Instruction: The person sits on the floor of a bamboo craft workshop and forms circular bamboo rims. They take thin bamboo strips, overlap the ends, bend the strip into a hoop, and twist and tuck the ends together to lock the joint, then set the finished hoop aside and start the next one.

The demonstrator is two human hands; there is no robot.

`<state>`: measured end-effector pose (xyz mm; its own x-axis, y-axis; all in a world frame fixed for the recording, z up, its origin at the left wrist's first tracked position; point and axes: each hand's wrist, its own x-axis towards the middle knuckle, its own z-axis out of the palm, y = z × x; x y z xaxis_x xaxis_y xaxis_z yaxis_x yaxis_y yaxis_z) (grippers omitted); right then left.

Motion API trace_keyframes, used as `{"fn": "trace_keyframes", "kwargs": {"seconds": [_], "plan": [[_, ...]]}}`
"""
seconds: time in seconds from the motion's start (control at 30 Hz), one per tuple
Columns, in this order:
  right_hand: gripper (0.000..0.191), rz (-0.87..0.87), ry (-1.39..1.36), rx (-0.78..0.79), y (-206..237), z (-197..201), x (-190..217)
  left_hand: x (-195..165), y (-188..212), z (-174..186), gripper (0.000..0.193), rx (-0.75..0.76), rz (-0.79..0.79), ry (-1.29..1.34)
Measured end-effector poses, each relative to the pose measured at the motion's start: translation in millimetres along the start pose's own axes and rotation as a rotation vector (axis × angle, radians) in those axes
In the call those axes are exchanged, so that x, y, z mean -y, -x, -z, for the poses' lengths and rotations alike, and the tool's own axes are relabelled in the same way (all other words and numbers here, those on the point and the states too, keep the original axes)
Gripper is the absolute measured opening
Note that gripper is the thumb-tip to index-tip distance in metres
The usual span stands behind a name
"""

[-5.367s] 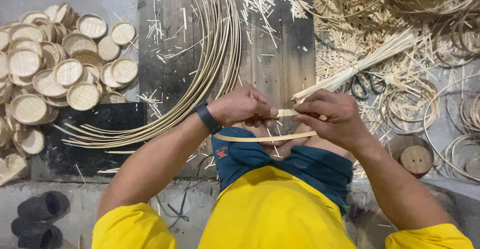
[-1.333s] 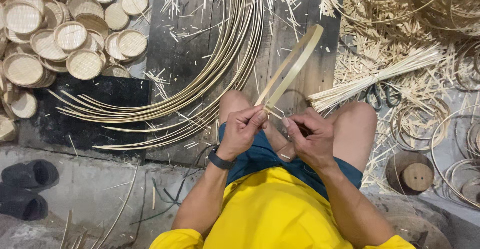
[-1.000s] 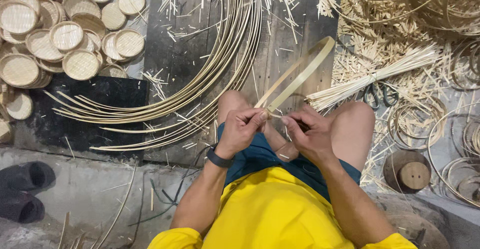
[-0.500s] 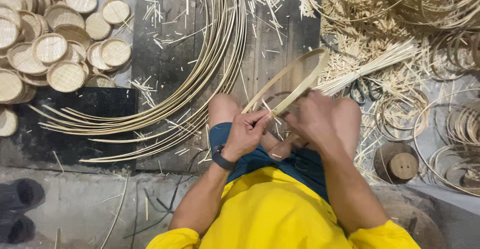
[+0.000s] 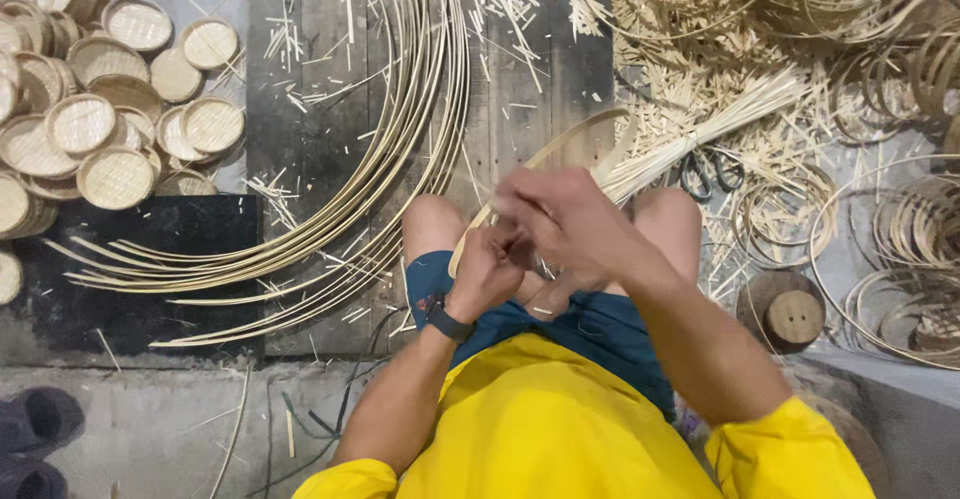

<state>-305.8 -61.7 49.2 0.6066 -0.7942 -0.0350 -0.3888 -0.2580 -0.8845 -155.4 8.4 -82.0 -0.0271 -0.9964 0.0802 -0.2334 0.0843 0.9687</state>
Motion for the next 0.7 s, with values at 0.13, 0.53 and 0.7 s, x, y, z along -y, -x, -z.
{"fn": "trace_keyframes", "kwargs": {"seconds": [0.13,0.53,0.7], "plan": [[0.009,0.276,-0.066,-0.235,77,-15,-14,3,-17,21,0.02,-0.021,0.264,0.212],[0.024,0.05,-1.32,0.059,-11,-47,-132,-51,18,5,0.018,0.577,0.285,0.627],[0.024,-0.034,-1.098,0.019,-16,-35,-104,-46,19,0,0.019,0.367,0.114,0.39]]}}
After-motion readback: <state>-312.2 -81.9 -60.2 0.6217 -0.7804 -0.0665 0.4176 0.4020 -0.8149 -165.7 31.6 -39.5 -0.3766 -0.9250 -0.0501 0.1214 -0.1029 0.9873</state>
